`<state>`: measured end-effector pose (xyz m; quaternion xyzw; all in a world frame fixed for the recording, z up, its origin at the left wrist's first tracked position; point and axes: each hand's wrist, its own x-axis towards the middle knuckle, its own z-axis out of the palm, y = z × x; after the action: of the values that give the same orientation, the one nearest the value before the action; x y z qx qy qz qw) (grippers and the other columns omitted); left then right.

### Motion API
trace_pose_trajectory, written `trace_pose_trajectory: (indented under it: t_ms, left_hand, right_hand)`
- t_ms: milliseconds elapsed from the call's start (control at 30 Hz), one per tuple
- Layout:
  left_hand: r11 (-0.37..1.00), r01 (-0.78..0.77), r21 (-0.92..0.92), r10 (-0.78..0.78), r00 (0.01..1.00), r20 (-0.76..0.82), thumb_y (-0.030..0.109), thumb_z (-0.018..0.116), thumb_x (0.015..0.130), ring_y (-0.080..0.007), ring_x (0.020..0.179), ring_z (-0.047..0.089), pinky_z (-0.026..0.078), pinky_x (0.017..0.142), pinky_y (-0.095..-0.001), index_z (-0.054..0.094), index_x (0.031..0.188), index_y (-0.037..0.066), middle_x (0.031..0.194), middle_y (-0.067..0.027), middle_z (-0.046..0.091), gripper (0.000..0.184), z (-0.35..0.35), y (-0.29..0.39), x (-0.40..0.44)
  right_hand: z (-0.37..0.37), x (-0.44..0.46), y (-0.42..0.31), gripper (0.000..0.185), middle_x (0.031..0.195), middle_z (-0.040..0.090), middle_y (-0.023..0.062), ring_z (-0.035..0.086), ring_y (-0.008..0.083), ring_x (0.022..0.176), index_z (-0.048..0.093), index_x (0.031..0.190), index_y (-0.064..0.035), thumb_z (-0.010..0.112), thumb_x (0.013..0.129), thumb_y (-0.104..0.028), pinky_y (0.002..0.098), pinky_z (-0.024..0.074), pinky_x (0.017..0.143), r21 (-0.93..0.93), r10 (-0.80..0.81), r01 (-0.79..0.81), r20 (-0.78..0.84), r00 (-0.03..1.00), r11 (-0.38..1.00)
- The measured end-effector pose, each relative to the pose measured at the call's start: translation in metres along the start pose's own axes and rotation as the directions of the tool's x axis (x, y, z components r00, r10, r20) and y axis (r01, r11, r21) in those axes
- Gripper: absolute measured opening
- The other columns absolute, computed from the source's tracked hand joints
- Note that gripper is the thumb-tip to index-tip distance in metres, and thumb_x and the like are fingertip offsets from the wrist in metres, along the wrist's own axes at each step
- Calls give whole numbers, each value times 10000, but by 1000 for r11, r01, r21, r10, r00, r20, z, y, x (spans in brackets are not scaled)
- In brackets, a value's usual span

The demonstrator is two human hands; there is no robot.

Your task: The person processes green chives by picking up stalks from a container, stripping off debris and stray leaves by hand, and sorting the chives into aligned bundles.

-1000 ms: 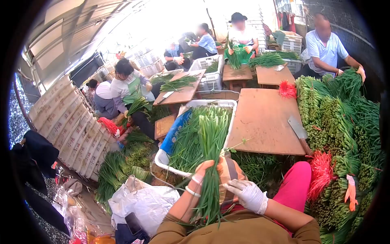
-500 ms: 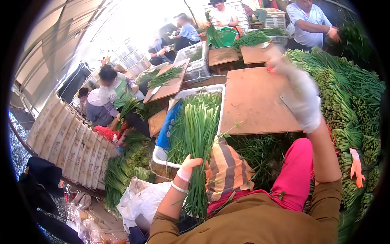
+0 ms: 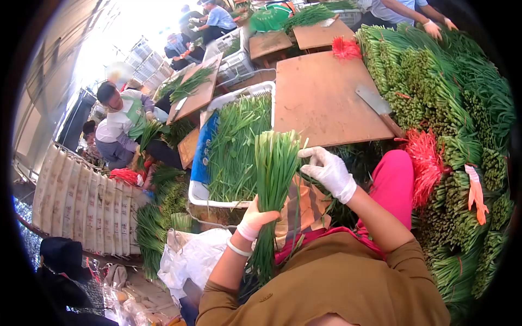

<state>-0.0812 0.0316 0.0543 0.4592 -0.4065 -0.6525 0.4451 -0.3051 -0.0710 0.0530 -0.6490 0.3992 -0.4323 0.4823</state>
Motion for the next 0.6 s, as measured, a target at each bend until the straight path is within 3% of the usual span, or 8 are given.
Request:
trace_pose_trajectory:
  t_ms: [67,200,267,300,367,500,567,600]
  left_hand:
    - [999,17,30,-17,1000,13,59,708,657,-104,789,523,438,701,-238,534,1078,29,883,-5,546,456,9,-1,-4]
    - [994,104,-12,-104,994,14,52,689,656,-105,816,523,437,736,-246,528,1105,23,918,-8,551,478,8,-15,-14]
    - [991,104,-86,-103,995,20,54,690,654,-112,839,524,435,760,-253,520,1128,18,941,-13,554,505,16,-10,-18]
    - [988,97,-120,-96,995,17,55,690,653,-115,851,525,434,771,-256,516,1140,15,952,-15,555,518,18,-9,-20]
    - [998,42,48,-37,994,-106,25,656,651,-127,894,533,433,798,-268,484,1203,6,1030,-30,566,578,6,-25,-25]
    - [998,43,-48,-45,998,-43,-49,632,640,-112,905,544,460,748,-255,487,1198,6,1022,-33,573,579,17,-19,-20]
    - [995,96,2,-95,992,-77,-55,627,639,-107,862,554,464,725,-245,502,1167,4,987,-31,578,546,3,-32,-29]
    - [995,99,-12,-100,992,-73,-54,625,641,-110,842,557,464,717,-247,506,1156,3,973,-30,578,531,6,-29,-30]
  right_hand:
    - [12,-4,23,245,660,556,23,514,101,575,629,1010,-56,672,784,-142,257,427,543,-16,19,-19,3,1000,1000]
    - [1,-3,18,67,668,563,8,503,61,568,643,844,-24,628,827,-87,214,417,533,474,164,-163,39,986,865]
    - [-23,1,-6,61,633,544,-1,481,57,547,634,824,-53,600,850,-96,204,383,524,451,133,-18,-225,965,892]
    - [-37,8,-3,65,628,515,-21,445,59,530,638,857,-60,597,851,-110,194,349,525,611,159,66,-307,938,789]
    - [-60,17,10,78,609,446,-54,398,43,539,642,889,-53,597,863,-112,182,324,519,662,211,150,-433,877,735]
    - [-83,20,20,148,671,458,-71,404,16,547,619,997,-16,576,896,-116,152,338,485,729,243,265,-510,825,631]
    - [-114,24,36,157,699,493,-42,457,28,593,607,1002,-23,569,897,-134,149,364,495,793,224,396,-536,814,463]
    - [-122,28,37,167,712,505,-39,471,36,619,593,1013,-20,569,897,-139,152,381,520,757,218,424,-582,784,498]
